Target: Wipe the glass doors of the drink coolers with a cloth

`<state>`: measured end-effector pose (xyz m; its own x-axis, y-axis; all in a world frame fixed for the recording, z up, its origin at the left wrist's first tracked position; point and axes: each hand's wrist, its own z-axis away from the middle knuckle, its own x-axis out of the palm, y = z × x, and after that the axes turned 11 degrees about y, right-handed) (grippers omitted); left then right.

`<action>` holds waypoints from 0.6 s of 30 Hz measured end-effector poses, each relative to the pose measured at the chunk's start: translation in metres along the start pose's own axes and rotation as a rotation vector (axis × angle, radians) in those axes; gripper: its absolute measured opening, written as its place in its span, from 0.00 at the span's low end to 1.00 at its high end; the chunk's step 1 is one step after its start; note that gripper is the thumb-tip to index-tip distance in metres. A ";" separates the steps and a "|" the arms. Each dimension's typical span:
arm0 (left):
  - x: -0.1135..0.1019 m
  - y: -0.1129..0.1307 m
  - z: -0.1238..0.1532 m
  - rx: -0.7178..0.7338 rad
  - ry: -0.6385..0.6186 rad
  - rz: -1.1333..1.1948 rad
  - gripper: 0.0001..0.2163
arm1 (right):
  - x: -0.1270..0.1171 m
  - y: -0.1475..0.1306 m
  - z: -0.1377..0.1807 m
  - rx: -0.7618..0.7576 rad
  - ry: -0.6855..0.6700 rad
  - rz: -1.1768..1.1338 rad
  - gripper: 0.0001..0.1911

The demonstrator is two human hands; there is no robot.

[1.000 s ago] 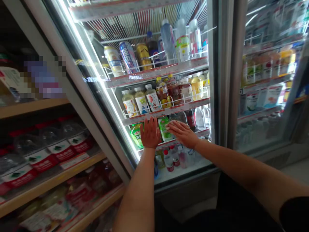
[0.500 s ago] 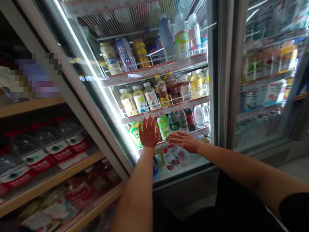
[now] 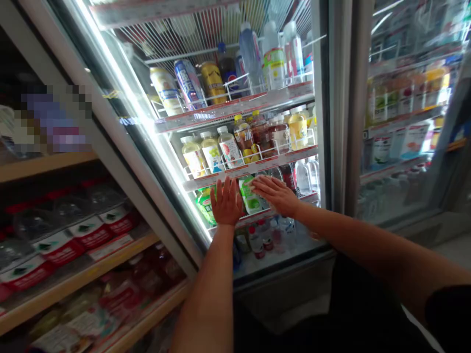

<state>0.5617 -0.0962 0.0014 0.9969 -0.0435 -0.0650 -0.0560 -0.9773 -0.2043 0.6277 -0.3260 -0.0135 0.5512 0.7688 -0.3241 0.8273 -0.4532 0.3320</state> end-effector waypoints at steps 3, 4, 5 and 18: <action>0.000 0.000 0.000 -0.006 -0.003 0.005 0.24 | 0.001 0.000 -0.006 0.094 0.048 0.029 0.37; 0.000 0.000 0.000 -0.014 -0.011 0.009 0.24 | 0.002 -0.001 -0.006 0.098 0.056 0.028 0.37; 0.000 0.000 0.000 -0.020 -0.018 0.012 0.24 | 0.002 -0.002 -0.005 0.088 0.058 0.024 0.36; 0.000 0.001 0.000 0.010 0.017 -0.009 0.24 | 0.001 -0.001 -0.007 0.110 0.085 0.015 0.38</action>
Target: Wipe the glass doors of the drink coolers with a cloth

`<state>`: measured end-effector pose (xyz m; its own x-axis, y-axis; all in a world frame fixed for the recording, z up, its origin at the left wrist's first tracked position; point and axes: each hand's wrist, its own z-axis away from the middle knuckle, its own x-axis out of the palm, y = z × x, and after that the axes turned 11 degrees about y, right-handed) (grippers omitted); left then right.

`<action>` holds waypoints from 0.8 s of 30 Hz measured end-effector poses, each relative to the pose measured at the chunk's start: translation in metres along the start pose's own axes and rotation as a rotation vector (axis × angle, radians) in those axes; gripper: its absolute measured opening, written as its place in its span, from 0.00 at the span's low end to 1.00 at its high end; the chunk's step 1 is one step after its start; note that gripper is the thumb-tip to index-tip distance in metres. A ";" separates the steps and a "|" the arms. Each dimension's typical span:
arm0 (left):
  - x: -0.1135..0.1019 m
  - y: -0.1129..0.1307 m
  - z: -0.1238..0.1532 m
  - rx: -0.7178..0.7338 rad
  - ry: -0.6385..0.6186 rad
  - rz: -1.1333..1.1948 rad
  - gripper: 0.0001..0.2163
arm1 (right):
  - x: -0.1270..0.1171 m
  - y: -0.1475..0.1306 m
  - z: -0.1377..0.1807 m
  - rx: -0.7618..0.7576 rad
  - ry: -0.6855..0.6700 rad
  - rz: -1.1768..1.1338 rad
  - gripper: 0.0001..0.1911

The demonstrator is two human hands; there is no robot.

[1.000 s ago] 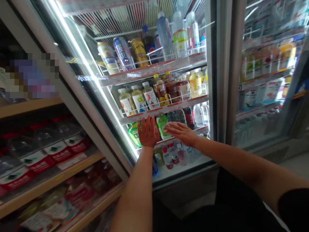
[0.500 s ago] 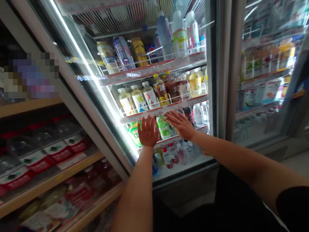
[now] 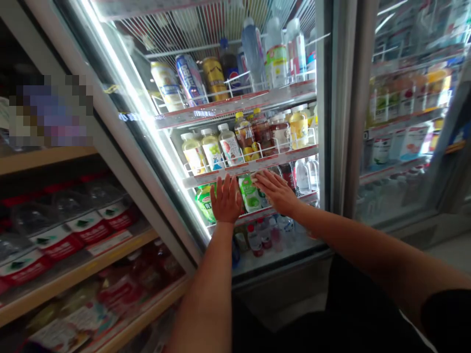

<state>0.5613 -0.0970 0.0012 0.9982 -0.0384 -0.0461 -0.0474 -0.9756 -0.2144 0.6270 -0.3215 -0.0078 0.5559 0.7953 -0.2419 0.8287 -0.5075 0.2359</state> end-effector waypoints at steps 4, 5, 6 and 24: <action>0.000 -0.001 0.000 0.013 0.003 -0.001 0.24 | -0.001 0.004 -0.001 -0.074 -0.022 0.015 0.37; 0.001 -0.002 0.000 0.011 0.001 0.000 0.24 | -0.002 0.005 -0.006 -0.063 -0.013 0.026 0.37; 0.001 -0.002 0.000 0.006 -0.003 0.000 0.24 | -0.002 0.006 -0.011 -0.034 0.002 0.039 0.37; 0.000 -0.001 0.000 -0.001 -0.014 -0.004 0.24 | -0.005 0.008 -0.010 -0.004 0.041 0.063 0.37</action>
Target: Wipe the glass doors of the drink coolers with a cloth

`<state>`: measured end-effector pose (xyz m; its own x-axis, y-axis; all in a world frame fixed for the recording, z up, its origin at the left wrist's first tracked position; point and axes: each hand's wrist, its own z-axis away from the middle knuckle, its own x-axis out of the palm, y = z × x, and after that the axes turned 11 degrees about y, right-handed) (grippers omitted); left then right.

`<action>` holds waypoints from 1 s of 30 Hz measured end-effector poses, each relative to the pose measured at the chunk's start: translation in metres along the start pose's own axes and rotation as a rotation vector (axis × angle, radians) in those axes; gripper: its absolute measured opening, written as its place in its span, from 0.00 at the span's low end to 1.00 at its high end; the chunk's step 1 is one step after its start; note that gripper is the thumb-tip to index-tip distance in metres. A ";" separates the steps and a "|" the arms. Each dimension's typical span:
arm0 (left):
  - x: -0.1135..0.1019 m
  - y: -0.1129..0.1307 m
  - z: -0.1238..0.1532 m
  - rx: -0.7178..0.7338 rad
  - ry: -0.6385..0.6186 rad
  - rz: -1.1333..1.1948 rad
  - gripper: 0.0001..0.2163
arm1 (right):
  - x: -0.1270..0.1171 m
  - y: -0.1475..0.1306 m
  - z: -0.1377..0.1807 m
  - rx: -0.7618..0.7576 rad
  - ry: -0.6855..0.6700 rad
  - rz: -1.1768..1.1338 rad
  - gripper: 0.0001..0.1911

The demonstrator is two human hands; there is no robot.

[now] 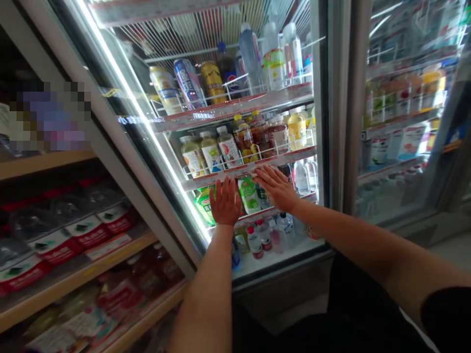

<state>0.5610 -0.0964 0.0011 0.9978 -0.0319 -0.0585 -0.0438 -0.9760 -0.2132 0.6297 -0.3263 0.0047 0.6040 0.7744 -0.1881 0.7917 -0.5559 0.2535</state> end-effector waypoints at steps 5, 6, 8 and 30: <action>0.000 0.000 0.000 0.039 0.035 -0.027 0.25 | -0.002 0.003 0.004 -0.061 -0.031 0.003 0.37; 0.000 0.000 0.000 0.046 0.042 -0.031 0.25 | -0.003 0.005 0.001 -0.070 -0.029 0.003 0.37; 0.000 -0.001 0.000 0.054 0.051 -0.029 0.26 | -0.003 0.007 -0.006 -0.054 -0.016 0.002 0.37; 0.001 -0.002 0.001 0.053 0.048 -0.018 0.26 | -0.006 0.015 0.024 0.009 0.006 0.019 0.40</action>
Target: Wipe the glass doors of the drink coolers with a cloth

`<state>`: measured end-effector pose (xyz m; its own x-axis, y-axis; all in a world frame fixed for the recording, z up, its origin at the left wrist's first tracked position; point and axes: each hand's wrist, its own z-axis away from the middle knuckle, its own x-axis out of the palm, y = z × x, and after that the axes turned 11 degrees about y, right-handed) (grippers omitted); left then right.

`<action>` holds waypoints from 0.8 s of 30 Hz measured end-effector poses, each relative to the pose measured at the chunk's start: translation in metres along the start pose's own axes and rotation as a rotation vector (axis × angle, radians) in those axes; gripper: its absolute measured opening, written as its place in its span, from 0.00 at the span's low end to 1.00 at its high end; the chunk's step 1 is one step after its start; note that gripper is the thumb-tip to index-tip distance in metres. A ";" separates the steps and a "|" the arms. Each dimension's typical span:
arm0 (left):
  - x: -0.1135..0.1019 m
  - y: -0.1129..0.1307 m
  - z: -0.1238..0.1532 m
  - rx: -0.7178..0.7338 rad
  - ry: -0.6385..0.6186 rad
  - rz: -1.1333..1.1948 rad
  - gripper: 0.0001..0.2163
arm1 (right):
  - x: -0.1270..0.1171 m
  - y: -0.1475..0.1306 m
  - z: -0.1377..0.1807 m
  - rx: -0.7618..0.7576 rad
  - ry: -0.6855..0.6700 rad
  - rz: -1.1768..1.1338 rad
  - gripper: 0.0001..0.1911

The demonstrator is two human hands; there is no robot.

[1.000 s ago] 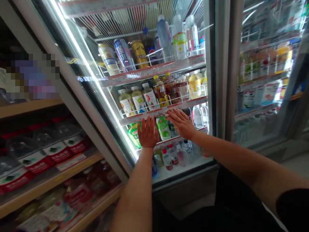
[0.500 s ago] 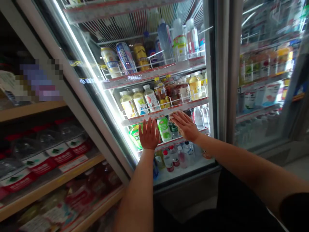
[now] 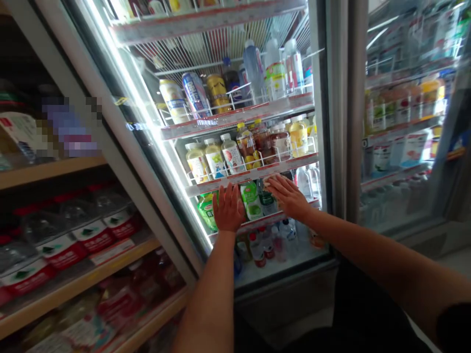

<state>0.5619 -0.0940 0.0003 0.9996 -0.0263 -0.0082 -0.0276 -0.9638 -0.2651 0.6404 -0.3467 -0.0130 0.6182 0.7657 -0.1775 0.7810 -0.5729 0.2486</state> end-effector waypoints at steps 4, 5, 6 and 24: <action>-0.001 0.001 -0.001 0.016 0.019 -0.016 0.27 | -0.001 0.006 -0.007 0.022 0.001 0.004 0.39; -0.001 0.001 -0.002 0.023 0.027 -0.021 0.27 | 0.000 0.006 -0.008 0.032 0.009 0.006 0.39; -0.002 0.002 -0.002 0.031 0.035 -0.027 0.27 | 0.000 0.006 -0.008 0.036 0.018 0.008 0.39; 0.000 0.001 0.001 -0.013 -0.002 0.001 0.25 | -0.001 0.010 0.008 0.057 0.047 0.033 0.40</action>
<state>0.5623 -0.0947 -0.0008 0.9996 -0.0268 -0.0106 -0.0286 -0.9672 -0.2522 0.6480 -0.3558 -0.0174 0.6403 0.7579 -0.1249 0.7646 -0.6131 0.1988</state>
